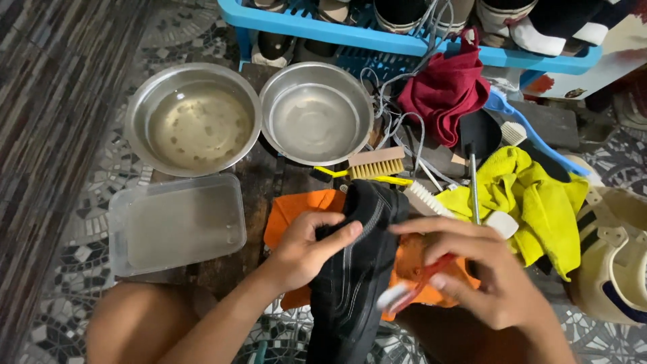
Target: The person scrubs a black sneaker with a toothbrush, repeatedly dipping it into water and applying cleaning solution. They wipe the shoe with a yellow cloth and continue scrubbing different areas of the shoe.
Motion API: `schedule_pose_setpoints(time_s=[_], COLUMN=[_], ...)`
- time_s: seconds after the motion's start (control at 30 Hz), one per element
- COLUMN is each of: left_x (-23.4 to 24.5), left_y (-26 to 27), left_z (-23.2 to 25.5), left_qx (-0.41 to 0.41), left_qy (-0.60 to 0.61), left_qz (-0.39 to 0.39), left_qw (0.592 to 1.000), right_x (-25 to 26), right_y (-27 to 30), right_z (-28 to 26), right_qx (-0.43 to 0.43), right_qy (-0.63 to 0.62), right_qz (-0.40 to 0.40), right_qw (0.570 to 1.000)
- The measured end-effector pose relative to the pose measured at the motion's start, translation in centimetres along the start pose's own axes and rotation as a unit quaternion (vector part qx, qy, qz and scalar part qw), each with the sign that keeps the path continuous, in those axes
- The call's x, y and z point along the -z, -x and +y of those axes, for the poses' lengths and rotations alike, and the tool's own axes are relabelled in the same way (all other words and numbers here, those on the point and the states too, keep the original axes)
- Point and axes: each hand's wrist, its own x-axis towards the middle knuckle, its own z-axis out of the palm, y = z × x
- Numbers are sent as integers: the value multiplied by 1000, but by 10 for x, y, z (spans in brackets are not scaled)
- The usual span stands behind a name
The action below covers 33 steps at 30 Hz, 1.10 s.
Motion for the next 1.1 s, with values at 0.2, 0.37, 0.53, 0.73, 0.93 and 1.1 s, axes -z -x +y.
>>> schedule_pose_setpoints(time_s=[0.2, 0.37, 0.53, 0.73, 0.93, 1.1], left_x=[4, 3, 6, 0, 0, 3], left_y=[0, -3, -2, -3, -4, -5], left_z=[-3, -7, -10, -24, -27, -30], left_qx=[-87, -92, -162, -188, -200, -209], left_qy=[66, 75, 74, 112, 108, 114], left_qz=[-38, -23, -69, -28, -33, -58], left_qw=[993, 993, 981, 975, 973, 969], right_x=[-16, -22, -2, -6, -19, -17], right_y=[-14, -12, 6, 26, 17, 16], right_z=[-5, -1, 35, 55, 31, 48], right_qx=[5, 11, -28, -29, -52, -38], right_qy=[-83, -131, 5, 98, 60, 54], right_qz=[-31, -64, -4, 38, 61, 20], right_qw=[996, 989, 1000, 994, 995, 998])
